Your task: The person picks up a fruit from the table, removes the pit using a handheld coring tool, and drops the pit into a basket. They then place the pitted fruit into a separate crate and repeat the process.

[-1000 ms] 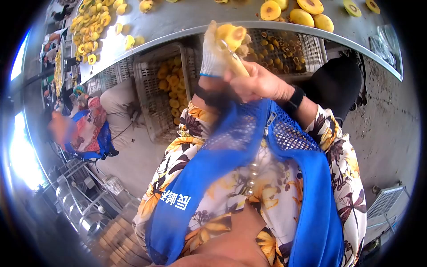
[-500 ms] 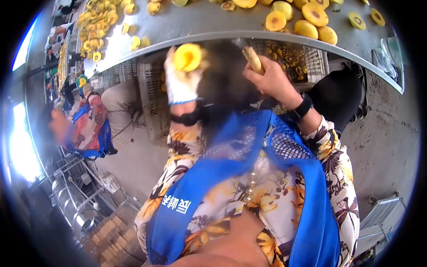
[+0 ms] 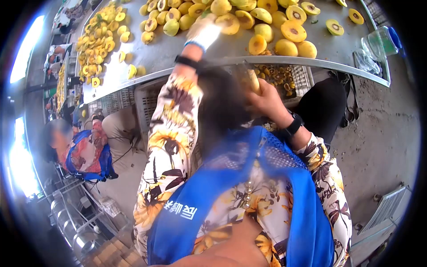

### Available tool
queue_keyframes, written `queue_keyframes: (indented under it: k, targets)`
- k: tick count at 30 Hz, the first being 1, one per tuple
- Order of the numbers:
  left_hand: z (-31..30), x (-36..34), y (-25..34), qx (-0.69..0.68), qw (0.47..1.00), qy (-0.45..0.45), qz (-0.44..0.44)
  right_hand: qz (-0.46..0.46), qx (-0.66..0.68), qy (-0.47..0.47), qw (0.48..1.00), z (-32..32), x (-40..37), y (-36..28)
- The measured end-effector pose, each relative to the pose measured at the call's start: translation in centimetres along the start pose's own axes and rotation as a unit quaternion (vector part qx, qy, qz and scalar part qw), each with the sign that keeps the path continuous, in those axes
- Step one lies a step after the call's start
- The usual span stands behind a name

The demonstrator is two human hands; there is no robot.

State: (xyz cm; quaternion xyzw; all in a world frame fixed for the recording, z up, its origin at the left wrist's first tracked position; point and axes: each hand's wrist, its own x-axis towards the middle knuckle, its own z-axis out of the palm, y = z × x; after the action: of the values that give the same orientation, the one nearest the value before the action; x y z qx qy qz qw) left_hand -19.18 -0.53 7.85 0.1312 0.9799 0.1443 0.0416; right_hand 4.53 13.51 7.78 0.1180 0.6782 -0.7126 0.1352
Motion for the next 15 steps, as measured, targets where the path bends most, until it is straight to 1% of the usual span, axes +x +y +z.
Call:
queue_keyframes:
  k: [1, 3, 4, 7, 8, 9, 10, 11, 13, 14, 15]
  targets:
    - [1.7, 1.8, 0.8, 0.003, 1.0, -0.009, 0.019, -0.004, -0.001, 0.009, 1.0, -0.3, -0.2, 0.0]
    - [3.0, 3.0, 2.2, -0.064, 0.997, 0.013, -0.048, -0.014, -0.003, 0.023, 1.0, -1.1, -0.5, 0.2]
    - [3.3, 3.2, 2.5, -0.086, 0.992, 0.008, -0.088, -0.019, -0.013, 0.034, 0.999, -1.1, -0.5, 0.1]
    - [3.6, 3.3, 1.4, -0.071, 0.994, 0.024, -0.078, -0.036, -0.035, 0.058, 0.997, -1.2, 0.7, 0.1]
    - [5.2, 4.4, -0.2, 0.057, 0.997, 0.029, 0.036, -0.076, -0.074, 0.079, 0.991, -1.3, 1.7, 0.5]
    - [4.6, 4.0, -0.7, 0.183, 0.971, 0.033, 0.148, -0.073, -0.102, 0.104, 0.987, -1.3, 2.2, -0.2]
    - [4.5, 2.7, -1.0, -0.064, 0.997, 0.009, 0.043, -0.071, -0.128, 0.129, 0.981, -1.1, 2.8, -1.5]
    - [4.0, 1.8, -0.9, -0.112, 0.993, 0.011, 0.017, -0.068, -0.154, 0.155, 0.973, -1.2, 3.6, -2.4]
    - [3.1, 0.0, -0.8, -0.21, 0.977, 0.021, -0.034, -0.075, -0.169, 0.157, 0.97, -1.6, 6.6, -2.5]
    - [2.3, -1.2, 0.5, -0.19, 0.98, 0.041, -0.036, -0.08, -0.176, 0.159, 0.968, -1.7, 7.4, -2.6]
    - [1.6, -1.7, 1.5, -0.171, 0.982, 0.062, -0.038, -0.061, -0.163, 0.149, 0.973, -1.6, 7.3, -3.3]
